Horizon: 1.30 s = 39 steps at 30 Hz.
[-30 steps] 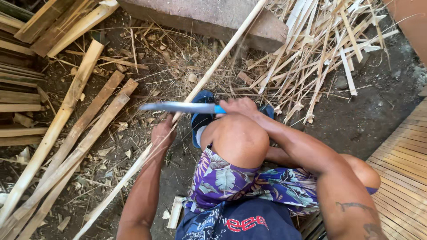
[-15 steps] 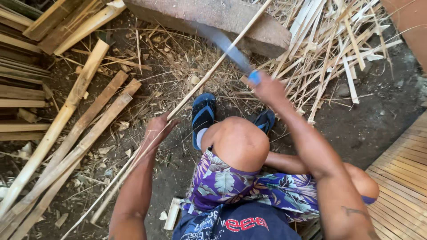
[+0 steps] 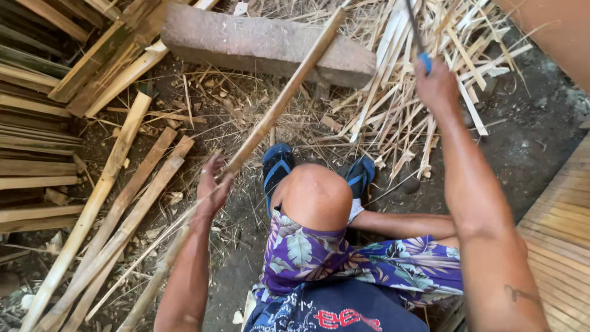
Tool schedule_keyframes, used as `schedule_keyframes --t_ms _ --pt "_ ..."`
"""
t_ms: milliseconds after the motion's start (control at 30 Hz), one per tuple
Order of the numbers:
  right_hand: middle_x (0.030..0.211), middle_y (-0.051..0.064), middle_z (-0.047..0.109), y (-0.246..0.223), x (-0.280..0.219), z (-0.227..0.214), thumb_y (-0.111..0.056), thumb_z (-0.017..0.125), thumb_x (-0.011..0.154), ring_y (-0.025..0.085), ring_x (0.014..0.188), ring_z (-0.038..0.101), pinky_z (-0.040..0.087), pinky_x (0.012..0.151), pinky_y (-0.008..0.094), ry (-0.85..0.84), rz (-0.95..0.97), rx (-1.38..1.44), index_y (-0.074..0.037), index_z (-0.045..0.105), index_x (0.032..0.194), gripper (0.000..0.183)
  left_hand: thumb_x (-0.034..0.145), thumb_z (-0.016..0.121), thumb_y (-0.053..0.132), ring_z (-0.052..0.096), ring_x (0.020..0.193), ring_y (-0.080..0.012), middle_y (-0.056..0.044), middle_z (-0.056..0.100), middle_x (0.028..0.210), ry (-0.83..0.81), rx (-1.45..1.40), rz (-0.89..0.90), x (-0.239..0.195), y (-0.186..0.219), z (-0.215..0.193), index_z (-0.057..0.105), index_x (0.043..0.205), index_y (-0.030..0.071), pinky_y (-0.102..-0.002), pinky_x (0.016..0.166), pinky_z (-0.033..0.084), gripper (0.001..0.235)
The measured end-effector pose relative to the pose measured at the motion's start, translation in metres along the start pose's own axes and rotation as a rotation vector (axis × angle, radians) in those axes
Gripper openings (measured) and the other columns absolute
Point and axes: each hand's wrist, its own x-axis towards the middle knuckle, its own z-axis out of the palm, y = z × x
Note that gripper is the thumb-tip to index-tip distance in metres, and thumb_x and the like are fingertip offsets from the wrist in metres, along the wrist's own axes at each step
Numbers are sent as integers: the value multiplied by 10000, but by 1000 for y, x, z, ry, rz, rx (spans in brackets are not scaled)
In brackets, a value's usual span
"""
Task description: The person sits on the ground and uses a machete to shave thin strips off a long bamboo pole. They repeatedly draw the blade along the pole's length to remove the outer layer, creating a pile of shavings.
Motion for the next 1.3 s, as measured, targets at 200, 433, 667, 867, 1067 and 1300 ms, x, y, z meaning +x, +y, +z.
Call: schedule_keyframes --t_ms 200,433,667,867,1067,1300 --pt "798 178 668 40 -131 133 -580 481 1056 358 726 687 520 662 516 -116 178 314 -46 666 990 569 1041 604 224 683 656 -160 -109 661 857 213 -448 -473 41 39 -15 542 1139 24 -295 551 592 231" --pt "580 -6 493 27 -214 171 -523 548 1035 121 441 482 410 396 306 -239 474 903 -102 555 890 446 1071 514 247 530 573 -68 -61 599 833 228 -880 -138 146 192 17 427 1491 15 -267 494 476 488" --pt "575 18 570 25 -216 164 -552 515 1035 139 458 567 464 441 318 -218 308 693 -66 602 877 519 1084 465 483 626 1269 -306 -275 477 1488 -120 -466 281 187 282 97 44 1627 47 -436 968 608 814" --pt "594 0 514 19 -255 191 -616 513 990 141 453 505 439 435 334 -301 411 1176 -117 558 922 505 1113 541 355 477 719 -122 -24 544 874 -330 -784 -212 127 119 104 624 1264 -1 -271 582 397 395" --pt "627 -29 451 -13 -224 146 -623 544 987 123 514 465 440 486 315 -35 698 1959 -178 484 911 455 1022 467 491 604 1304 -334 -193 568 1470 -152 -1117 -703 49 -40 125 359 1542 58 -458 1116 455 685" --pt "643 -18 459 -44 -207 121 -565 555 1000 126 545 475 445 500 316 18 688 1855 -155 513 961 414 1009 514 530 597 1290 -305 -105 620 1362 90 -1560 -737 62 -65 165 462 1426 142 -472 1125 419 572"
